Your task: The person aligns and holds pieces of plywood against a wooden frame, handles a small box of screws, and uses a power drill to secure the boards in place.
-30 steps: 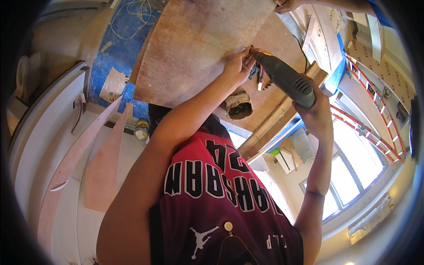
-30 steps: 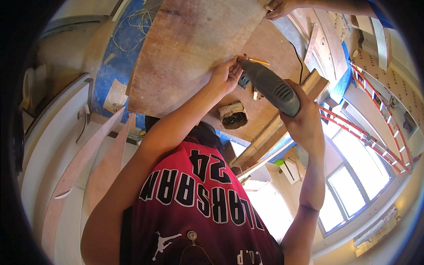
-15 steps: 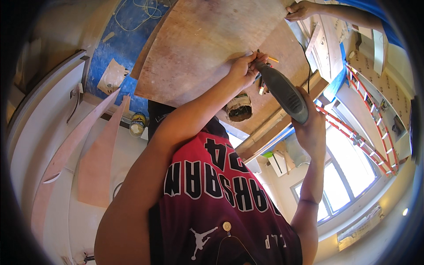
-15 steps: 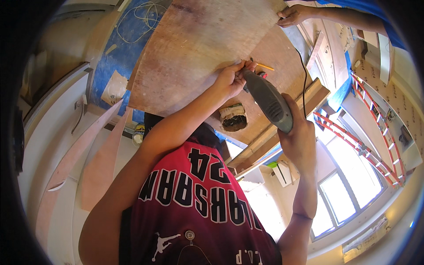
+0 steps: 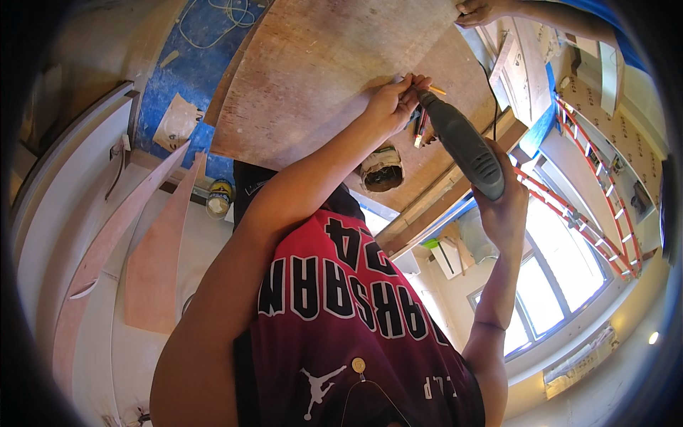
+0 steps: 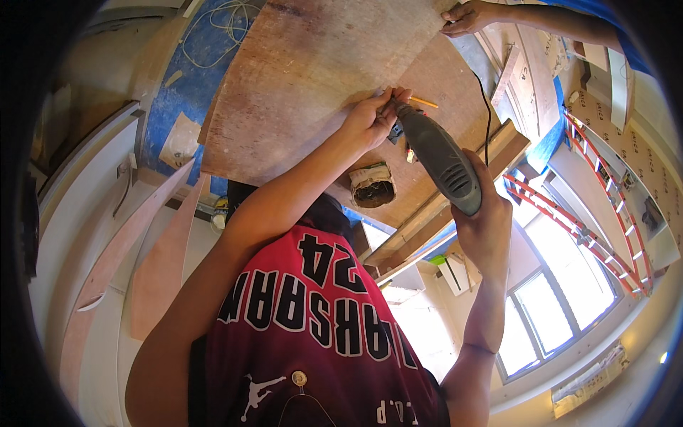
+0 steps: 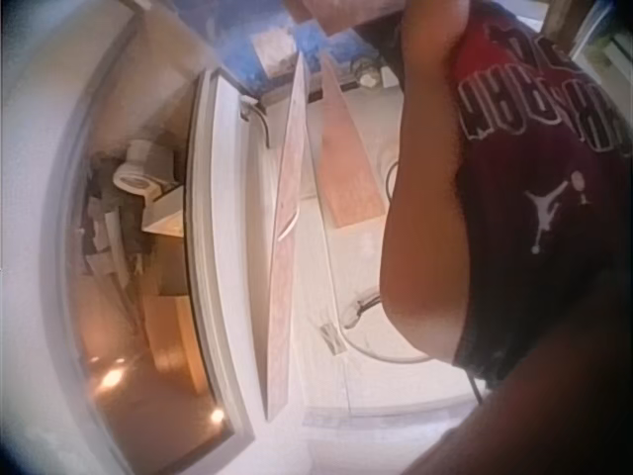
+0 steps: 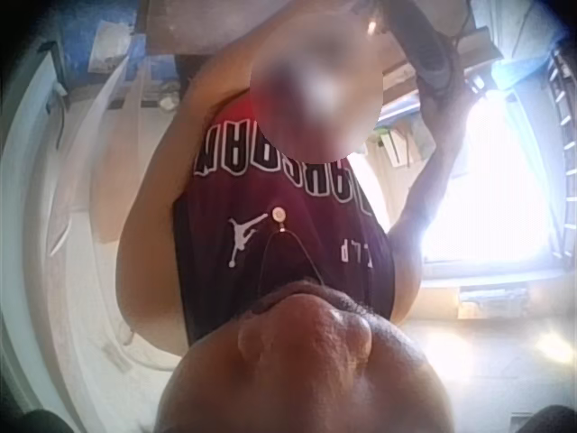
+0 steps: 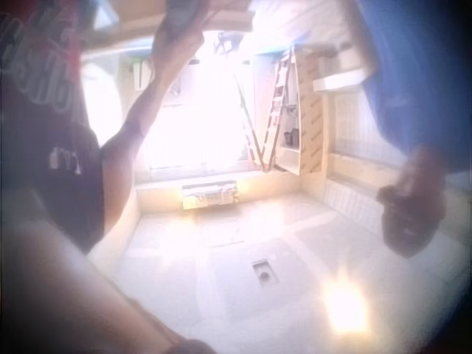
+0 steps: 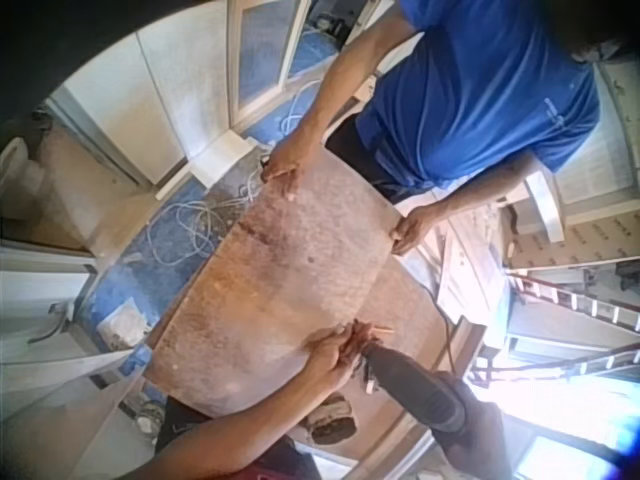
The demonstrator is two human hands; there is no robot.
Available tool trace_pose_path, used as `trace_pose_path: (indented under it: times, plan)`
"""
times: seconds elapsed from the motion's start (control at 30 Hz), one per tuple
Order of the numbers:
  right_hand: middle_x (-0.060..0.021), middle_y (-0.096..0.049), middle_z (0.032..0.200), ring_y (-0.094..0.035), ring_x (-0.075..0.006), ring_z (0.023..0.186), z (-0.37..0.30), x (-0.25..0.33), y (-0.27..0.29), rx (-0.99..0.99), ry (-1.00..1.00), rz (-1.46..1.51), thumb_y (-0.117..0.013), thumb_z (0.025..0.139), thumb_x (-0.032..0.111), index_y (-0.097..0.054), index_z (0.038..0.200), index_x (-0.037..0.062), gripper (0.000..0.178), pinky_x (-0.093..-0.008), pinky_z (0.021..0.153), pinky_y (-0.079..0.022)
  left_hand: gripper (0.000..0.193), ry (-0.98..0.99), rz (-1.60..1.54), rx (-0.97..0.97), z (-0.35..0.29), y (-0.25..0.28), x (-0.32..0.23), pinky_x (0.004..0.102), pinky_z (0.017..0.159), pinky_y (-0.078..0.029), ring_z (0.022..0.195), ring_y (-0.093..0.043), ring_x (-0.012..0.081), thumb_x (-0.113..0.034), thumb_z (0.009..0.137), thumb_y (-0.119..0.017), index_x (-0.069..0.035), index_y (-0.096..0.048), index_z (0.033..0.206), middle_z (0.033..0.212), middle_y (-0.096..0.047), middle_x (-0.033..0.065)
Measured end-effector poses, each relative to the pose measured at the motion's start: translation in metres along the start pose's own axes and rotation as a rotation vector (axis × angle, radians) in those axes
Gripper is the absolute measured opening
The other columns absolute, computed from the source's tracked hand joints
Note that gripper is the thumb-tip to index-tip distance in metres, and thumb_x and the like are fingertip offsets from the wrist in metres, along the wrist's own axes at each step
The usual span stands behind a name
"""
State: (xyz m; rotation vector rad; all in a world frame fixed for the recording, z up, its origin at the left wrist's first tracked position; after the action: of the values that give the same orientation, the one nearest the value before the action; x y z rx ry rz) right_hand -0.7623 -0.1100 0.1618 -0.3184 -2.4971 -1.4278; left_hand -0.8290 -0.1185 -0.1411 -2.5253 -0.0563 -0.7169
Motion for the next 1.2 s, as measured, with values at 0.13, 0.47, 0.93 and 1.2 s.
trace_pose_path:
  times: [0.13,0.47,0.93,1.2]
  plan:
    - [-0.0205,-0.076,0.119,-0.075,-0.0373,0.112,0.002,-0.002,0.000,-0.010,0.021,0.009,-0.070,0.080,-0.010,-0.056,0.148,0.0085,0.072,-0.0427,0.094,-0.059,0.019,-0.007,0.011,0.032,0.001,-0.002,-0.002,0.0411,0.106,-0.062,0.117,-0.070,0.0368,-0.001,0.107,-0.055,0.012,-0.053,0.120,0.119,-0.065,0.0245]
    - [-0.0205,-0.077,0.114,-0.076,-0.0378,0.107,0.030,0.012,0.012,0.105,0.024,-0.043,-0.073,0.084,-0.006,-0.059,0.142,0.0070,0.061,-0.0425,0.091,-0.060,0.018,-0.014,0.009,0.028,0.002,-0.001,-0.001,0.0397,0.108,-0.062,0.120,-0.069,0.0362,-0.001,0.108,-0.052,0.012,-0.052,0.122,0.120,-0.063,0.0243]
    - [-0.0239,-0.076,0.109,-0.075,-0.0412,0.101,0.042,0.025,0.016,0.119,0.101,-0.110,-0.071,0.083,-0.007,-0.061,0.138,0.0058,0.058,-0.0450,0.086,-0.061,0.018,-0.025,0.056,0.059,0.004,0.001,-0.001,0.0395,0.106,-0.063,0.121,-0.069,0.0357,-0.003,0.110,-0.050,0.011,-0.053,0.122,0.122,-0.065,0.0255]
    - [-0.0226,-0.076,0.111,-0.075,-0.0411,0.102,0.048,0.028,0.019,0.131,0.107,-0.115,-0.070,0.082,-0.008,-0.061,0.138,0.0077,0.059,-0.0457,0.086,-0.061,0.019,-0.045,0.095,0.047,0.003,0.002,-0.002,0.0407,0.107,-0.062,0.121,-0.069,0.0355,-0.002,0.109,-0.050,0.012,-0.054,0.122,0.122,-0.065,0.0242]
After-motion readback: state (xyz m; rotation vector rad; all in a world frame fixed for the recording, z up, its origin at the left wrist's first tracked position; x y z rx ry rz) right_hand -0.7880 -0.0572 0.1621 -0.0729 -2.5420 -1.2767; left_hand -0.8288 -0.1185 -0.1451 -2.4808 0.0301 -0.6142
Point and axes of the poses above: each hand's wrist, its own z-axis towards the middle knuckle, its own y-axis out of the back of the hand, x = y × z, the point moved 8 cm from there along z, towards the middle knuckle
